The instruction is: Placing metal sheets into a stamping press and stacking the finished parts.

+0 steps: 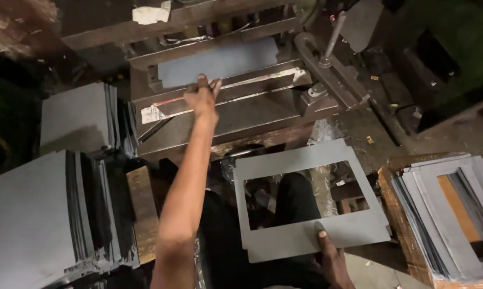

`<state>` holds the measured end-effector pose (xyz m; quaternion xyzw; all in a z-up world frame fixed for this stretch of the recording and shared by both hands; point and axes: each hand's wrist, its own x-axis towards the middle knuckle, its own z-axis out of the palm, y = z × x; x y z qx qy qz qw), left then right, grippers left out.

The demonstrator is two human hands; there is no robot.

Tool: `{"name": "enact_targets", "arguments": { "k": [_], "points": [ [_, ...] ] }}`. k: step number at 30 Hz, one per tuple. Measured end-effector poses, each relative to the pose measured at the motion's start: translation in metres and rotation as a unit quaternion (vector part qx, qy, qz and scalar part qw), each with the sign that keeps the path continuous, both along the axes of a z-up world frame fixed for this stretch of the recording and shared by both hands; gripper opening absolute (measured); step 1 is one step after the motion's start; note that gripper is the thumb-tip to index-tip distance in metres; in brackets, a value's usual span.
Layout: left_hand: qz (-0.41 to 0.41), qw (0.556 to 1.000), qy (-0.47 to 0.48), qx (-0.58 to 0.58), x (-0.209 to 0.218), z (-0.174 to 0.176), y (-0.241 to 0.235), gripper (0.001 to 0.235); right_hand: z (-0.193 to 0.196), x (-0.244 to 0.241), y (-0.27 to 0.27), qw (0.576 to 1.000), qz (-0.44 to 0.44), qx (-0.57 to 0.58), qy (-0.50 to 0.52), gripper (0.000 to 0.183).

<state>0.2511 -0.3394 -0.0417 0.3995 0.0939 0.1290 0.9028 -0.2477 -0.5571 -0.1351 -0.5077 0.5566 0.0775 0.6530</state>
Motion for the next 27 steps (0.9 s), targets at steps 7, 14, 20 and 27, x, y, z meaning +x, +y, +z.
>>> {"name": "enact_targets", "arguments": {
  "k": [7, 14, 20, 27],
  "points": [
    [-0.077, 0.994, 0.023, 0.075, -0.002, 0.025, 0.002, 0.030, -0.023, -0.010, 0.001, 0.993, 0.080, -0.067, -0.056, 0.067],
    [-0.075, 0.991, -0.022, 0.107, 0.005, 0.006, 0.008, 0.037, -0.031, -0.012, -0.003, 0.987, 0.094, -0.060, -0.117, 0.063],
    [-0.139, 0.980, -0.033, 0.140, 0.003, 0.009, 0.015, 0.047, 0.015, -0.008, 0.008, 0.995, 0.028, -0.046, -0.087, 0.059],
    [-0.251, 0.936, 0.024, 0.245, -0.127, 0.037, 0.013, 0.051, 0.029, -0.039, 0.001, 0.994, -0.014, -0.064, -0.092, 0.062]
  ]
}}
